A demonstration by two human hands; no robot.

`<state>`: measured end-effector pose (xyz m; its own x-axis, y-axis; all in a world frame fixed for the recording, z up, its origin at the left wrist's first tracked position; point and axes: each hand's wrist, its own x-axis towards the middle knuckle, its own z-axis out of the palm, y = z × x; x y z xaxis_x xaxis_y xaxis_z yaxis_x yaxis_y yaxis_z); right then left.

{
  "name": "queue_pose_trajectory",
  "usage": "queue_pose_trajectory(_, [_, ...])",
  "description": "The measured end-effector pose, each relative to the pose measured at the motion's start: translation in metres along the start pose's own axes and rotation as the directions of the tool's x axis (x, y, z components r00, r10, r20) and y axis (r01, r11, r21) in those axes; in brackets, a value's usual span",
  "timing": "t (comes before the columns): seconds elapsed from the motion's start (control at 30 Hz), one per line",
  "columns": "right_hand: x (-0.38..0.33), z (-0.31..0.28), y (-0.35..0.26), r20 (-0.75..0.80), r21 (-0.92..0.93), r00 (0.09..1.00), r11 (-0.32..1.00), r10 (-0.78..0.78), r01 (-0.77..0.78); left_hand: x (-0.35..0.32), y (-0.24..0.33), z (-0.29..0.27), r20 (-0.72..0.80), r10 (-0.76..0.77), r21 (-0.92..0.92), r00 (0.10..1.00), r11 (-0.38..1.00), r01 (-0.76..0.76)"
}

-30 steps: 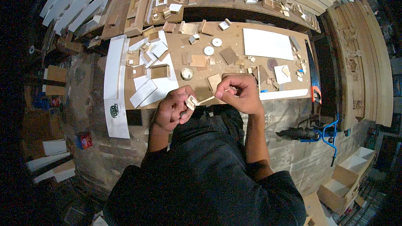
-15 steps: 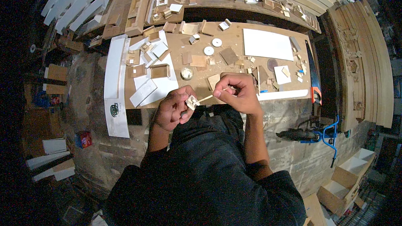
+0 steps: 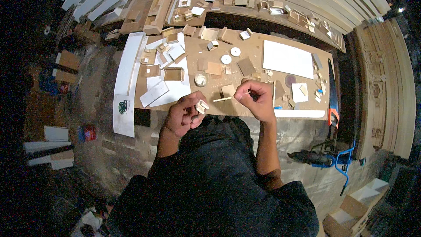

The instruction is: The person assembles a small wooden model by selecting small blocks from a table, applying adhesive with a stick, and joining the pieces together.

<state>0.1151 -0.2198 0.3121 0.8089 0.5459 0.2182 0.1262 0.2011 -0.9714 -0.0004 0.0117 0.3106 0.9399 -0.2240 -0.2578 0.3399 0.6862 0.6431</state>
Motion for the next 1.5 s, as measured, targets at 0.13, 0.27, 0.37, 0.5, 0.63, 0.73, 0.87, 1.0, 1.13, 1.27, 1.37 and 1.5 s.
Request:
queue_pose_trajectory(0.13, [0.004,-0.011,-0.001,-0.001,0.081,0.99,0.987,0.142,-0.141,-0.004,-0.007,0.009,-0.094,0.083,-0.109,0.992,0.99,-0.093])
queue_pose_trajectory(0.27, [0.009,-0.012,0.012,0.033,0.214,0.978,0.954,0.206,-0.208,-0.009,-0.012,0.017,-0.14,0.174,-0.099,0.975,0.977,-0.189])
queue_pose_trajectory(0.37, [0.01,-0.013,0.016,0.028,0.198,0.969,0.949,0.244,-0.245,-0.008,-0.014,0.026,-0.2,0.18,-0.081,0.963,0.977,-0.199])
queue_pose_trajectory(0.5, [0.013,-0.022,0.038,-0.03,0.08,0.956,0.954,0.293,-0.29,-0.005,-0.02,0.025,-0.255,0.214,-0.087,0.943,0.966,-0.243])
queue_pose_trajectory(0.63, [0.015,-0.032,0.095,-0.181,-0.198,0.949,0.936,0.258,-0.292,-0.004,-0.007,0.017,-0.341,0.26,-0.028,0.904,0.958,-0.286])
queue_pose_trajectory(0.73, [0.019,-0.029,0.126,-0.229,-0.373,0.948,0.88,0.219,-0.293,-0.005,0.009,0.004,-0.387,0.32,0.075,0.865,0.946,-0.316])
queue_pose_trajectory(0.87, [0.046,-0.009,0.15,-0.155,-0.64,0.958,0.714,0.241,-0.284,-0.009,0.03,-0.028,-0.441,0.357,0.166,0.823,0.934,-0.316])
queue_pose_trajectory(1.0, [0.074,0.033,0.184,-0.054,-0.774,0.957,0.593,0.284,-0.22,-0.013,0.052,-0.066,-0.451,0.356,0.238,0.819,0.932,-0.274])
queue_pose_trajectory(1.13, [0.088,0.071,0.219,-0.128,-0.906,0.945,0.352,0.3,-0.234,-0.015,0.084,-0.094,-0.402,0.359,0.274,0.842,0.925,-0.263])
queue_pose_trajectory(1.27, [0.098,0.097,0.246,-0.17,-0.934,0.922,0.243,0.347,-0.263,-0.019,0.106,-0.138,-0.396,0.357,0.273,0.846,0.925,-0.263])
queue_pose_trajectory(1.37, [0.101,0.106,0.263,-0.192,-0.95,0.902,0.159,0.386,-0.27,-0.018,0.128,-0.159,-0.372,0.356,0.293,0.857,0.921,-0.256])
queue_pose_trajectory(1.5, [0.103,0.116,0.279,-0.246,-0.956,0.882,0.052,0.402,-0.29,-0.021,0.146,-0.184,-0.391,0.337,0.247,0.856,0.935,-0.255])
